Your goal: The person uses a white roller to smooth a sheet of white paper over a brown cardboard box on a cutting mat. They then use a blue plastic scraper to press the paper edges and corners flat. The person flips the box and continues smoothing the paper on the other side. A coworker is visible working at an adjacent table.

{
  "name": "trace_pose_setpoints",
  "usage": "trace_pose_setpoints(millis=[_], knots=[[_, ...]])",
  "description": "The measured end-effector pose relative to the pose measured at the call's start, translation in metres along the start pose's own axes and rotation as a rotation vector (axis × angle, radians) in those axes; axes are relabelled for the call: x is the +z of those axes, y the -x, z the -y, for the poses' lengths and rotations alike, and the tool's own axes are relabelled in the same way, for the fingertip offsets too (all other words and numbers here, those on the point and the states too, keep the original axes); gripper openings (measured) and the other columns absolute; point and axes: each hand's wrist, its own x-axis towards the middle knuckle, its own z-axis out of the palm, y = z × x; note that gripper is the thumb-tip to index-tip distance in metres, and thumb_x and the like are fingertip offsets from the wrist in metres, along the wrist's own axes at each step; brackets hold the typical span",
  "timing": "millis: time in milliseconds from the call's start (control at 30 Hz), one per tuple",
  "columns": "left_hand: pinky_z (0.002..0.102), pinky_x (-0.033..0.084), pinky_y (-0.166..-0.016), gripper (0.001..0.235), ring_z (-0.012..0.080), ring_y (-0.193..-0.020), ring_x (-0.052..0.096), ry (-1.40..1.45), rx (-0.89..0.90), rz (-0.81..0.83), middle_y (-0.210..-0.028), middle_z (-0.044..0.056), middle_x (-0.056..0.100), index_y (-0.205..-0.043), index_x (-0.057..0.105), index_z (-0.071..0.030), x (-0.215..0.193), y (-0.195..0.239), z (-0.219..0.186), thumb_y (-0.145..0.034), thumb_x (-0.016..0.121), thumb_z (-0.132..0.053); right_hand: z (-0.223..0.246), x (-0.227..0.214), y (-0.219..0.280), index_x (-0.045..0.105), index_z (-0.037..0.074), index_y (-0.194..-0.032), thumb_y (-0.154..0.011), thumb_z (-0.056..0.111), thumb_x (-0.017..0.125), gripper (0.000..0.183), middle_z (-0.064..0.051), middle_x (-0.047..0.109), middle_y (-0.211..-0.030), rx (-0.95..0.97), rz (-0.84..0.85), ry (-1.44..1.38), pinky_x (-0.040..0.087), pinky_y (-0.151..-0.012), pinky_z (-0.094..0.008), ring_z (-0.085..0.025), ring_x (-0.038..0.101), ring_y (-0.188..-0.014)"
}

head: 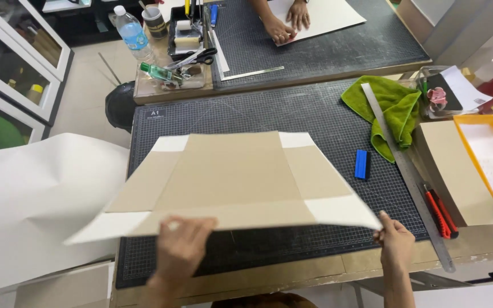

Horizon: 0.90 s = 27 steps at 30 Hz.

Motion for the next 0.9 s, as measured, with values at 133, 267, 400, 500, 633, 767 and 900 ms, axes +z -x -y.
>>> trace_pose_setpoints(millis=[133,267,400,500,633,767,900], knots=[[0.041,0.039,-0.078,0.016,0.0227,-0.069,0.055,-0.080,0.007,0.068,-0.076,0.000,0.059,-0.107,0.067,-0.017,-0.064,-0.105,0.038,-0.097,0.062,-0.006,0.011,0.011,-0.021,0.065,0.001,-0.095,-0.115,0.027,0.051,0.036,-0.011,0.063,-0.079,-0.049,0.078,0.128,0.054,-0.082,-0.036,-0.021,0.062,-0.076],[0.039,0.044,-0.084,0.030,0.0186,-0.083,0.070,0.156,0.046,0.058,-0.103,0.009,0.078,-0.111,0.076,-0.003,-0.065,-0.208,0.102,-0.085,0.088,-0.006,0.038,0.043,-0.036,0.072,-0.002,-0.111,-0.096,0.003,0.066,0.017,-0.013,0.071,-0.091,-0.081,0.147,0.078,0.055,-0.080,-0.026,-0.017,0.063,-0.082],[0.036,0.047,-0.078,0.035,0.0216,-0.094,0.064,0.378,-0.270,0.390,-0.099,0.009,0.072,-0.106,0.073,-0.009,0.019,-0.265,0.183,-0.078,0.089,-0.020,0.030,0.069,-0.077,0.065,0.005,-0.070,-0.086,0.012,0.082,0.024,-0.008,0.067,-0.072,-0.042,0.035,0.120,0.059,-0.083,-0.030,-0.015,0.065,-0.071],[0.043,0.042,-0.090,0.037,0.0272,-0.091,0.059,0.660,-0.336,0.466,-0.093,0.014,0.067,-0.106,0.070,0.000,0.115,-0.255,0.238,-0.071,0.082,-0.003,-0.039,0.075,-0.160,0.062,0.009,-0.061,-0.094,0.037,0.083,0.048,-0.011,0.059,-0.054,-0.377,-0.159,0.405,0.040,-0.056,-0.032,-0.020,0.051,-0.052],[0.045,0.042,-0.108,0.060,0.0226,-0.121,0.062,0.332,-0.429,0.605,-0.128,0.006,0.067,-0.136,0.062,-0.021,0.301,-0.175,0.286,-0.079,0.080,-0.014,-0.046,0.105,-0.201,0.068,0.005,-0.106,-0.097,0.066,0.068,0.062,-0.020,0.055,-0.112,-0.282,-0.240,0.846,0.044,-0.089,-0.059,-0.044,0.052,-0.109],[0.077,0.002,-0.112,0.080,0.0380,-0.155,-0.006,0.053,-0.492,0.938,-0.168,0.024,0.001,-0.162,0.019,-0.014,0.353,-0.068,0.149,-0.099,0.058,-0.044,-0.042,0.131,-0.216,0.050,-0.002,-0.138,-0.096,0.055,0.067,0.072,-0.025,0.046,-0.118,-0.268,-0.271,1.008,0.035,-0.096,-0.064,-0.046,0.044,-0.116],[0.072,0.006,-0.114,0.061,0.0409,-0.154,0.003,0.329,-0.597,0.903,-0.165,0.029,0.005,-0.158,0.026,-0.008,0.324,-0.028,0.024,-0.106,0.039,-0.036,-0.060,0.126,-0.268,0.052,0.005,-0.141,-0.091,0.020,0.077,0.058,-0.022,0.054,-0.117,-0.309,-0.117,1.069,0.035,-0.090,-0.057,-0.043,0.058,-0.108]])
